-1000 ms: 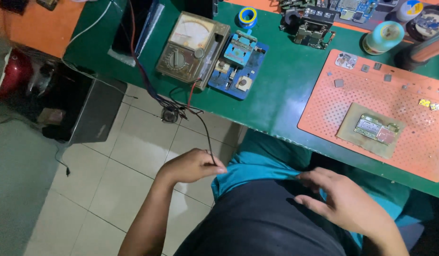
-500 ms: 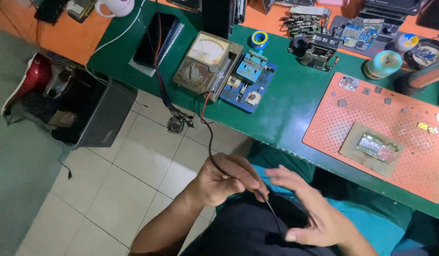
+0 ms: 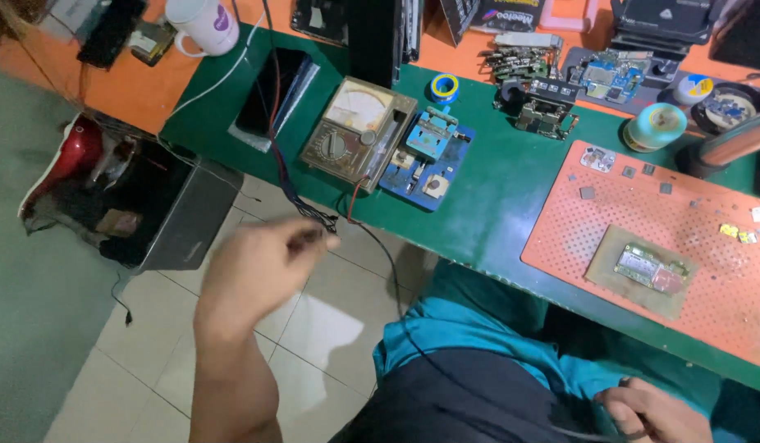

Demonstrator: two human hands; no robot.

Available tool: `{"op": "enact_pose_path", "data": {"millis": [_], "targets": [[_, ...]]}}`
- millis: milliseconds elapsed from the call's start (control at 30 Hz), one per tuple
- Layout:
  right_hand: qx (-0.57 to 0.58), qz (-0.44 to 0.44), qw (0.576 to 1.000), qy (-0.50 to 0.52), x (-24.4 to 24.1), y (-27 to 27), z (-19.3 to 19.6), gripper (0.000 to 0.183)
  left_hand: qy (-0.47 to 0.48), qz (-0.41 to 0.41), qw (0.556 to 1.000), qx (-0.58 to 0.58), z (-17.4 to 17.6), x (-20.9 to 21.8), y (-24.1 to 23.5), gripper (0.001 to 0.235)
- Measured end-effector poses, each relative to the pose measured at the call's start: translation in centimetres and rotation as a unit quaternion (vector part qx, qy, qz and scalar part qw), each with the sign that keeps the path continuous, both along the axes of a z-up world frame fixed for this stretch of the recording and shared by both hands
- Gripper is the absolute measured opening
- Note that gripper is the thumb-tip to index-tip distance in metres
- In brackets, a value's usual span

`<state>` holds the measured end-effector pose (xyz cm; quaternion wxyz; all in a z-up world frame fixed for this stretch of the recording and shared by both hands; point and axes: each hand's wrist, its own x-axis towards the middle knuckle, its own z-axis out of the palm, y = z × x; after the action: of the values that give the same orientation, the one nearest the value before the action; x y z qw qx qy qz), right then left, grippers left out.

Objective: The person uses a hot air gun to heat a small circuit board held by tweezers on a workbench. They then use a multimeter with red and black probes to test the board's electrical connections.

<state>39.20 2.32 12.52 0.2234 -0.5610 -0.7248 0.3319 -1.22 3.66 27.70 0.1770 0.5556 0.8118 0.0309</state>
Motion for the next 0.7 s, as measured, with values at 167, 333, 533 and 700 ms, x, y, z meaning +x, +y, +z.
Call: {"op": "enact_pose_path", "data": {"millis": [167,333,533,700], "targets": [[0.031,0.158,0.974,-0.160,0.8,-0.5,-1.3,0.022,0.094,-0.001,0.926,0.366,-1.5,-2.5,6.0,0.046],[0.019,0.110,0.994,0.006,-0.8,-1.8,0.9,0.012,0.175,-0.032,0.914,0.365,-3.5,-4.8,8.7,0.024],[-0.060,0.059,0.994,0.072,-0.5,-2.8,-0.8,0.013,-0.029,0.080,0.992,-0.092,-1.2,0.7,4.5,0.033],[0.059,0.092,0.990,0.092,-0.3,-1.9,-0.6,0.017,-0.323,-0.059,0.935,-0.131,-6.2,0.9,0.1,0.013]]}}
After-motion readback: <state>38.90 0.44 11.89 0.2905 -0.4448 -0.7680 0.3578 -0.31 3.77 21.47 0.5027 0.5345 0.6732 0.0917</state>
